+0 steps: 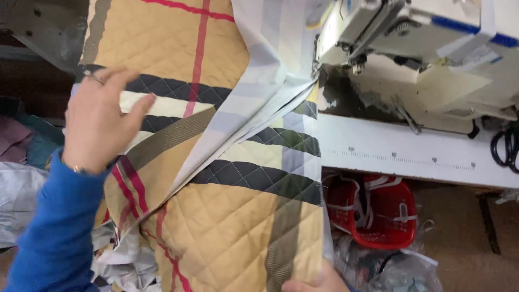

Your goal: Sewing a white zipper onto a piece of checkered quilted fabric using an industrial sewing machine.

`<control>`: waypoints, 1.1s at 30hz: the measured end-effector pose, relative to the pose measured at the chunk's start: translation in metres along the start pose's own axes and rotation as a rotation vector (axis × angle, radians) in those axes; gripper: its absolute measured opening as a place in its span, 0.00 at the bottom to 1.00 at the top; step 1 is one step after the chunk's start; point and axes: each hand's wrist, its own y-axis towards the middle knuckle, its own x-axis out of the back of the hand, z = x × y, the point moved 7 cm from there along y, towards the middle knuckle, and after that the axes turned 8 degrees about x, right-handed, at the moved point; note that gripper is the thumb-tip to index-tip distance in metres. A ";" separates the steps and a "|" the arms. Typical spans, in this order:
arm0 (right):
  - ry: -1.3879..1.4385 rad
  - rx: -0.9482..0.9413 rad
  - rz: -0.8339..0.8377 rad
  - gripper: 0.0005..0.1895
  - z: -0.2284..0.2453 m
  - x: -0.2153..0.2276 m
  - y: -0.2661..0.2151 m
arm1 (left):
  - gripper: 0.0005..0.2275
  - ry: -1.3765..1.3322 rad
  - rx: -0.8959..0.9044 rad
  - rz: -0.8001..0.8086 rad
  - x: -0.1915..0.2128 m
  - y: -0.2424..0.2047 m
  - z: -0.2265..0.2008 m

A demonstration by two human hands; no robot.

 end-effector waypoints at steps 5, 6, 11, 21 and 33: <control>-0.105 0.149 0.120 0.26 -0.075 0.012 0.044 | 0.19 -0.147 -0.200 -0.011 -0.009 -0.112 -0.133; -0.126 0.069 0.109 0.19 -0.082 0.014 0.048 | 0.20 -0.203 -0.261 0.030 -0.024 -0.133 -0.152; -0.183 0.154 0.088 0.22 -0.071 0.029 0.064 | 0.10 -0.310 -0.330 0.110 -0.086 -0.206 -0.211; -0.459 1.070 -0.723 0.17 0.063 0.075 0.089 | 0.08 0.158 -0.138 -0.527 -0.076 -0.203 -0.154; -0.347 1.074 -0.578 0.10 0.062 0.100 0.034 | 0.17 -0.140 -0.051 -0.206 -0.062 -0.215 -0.009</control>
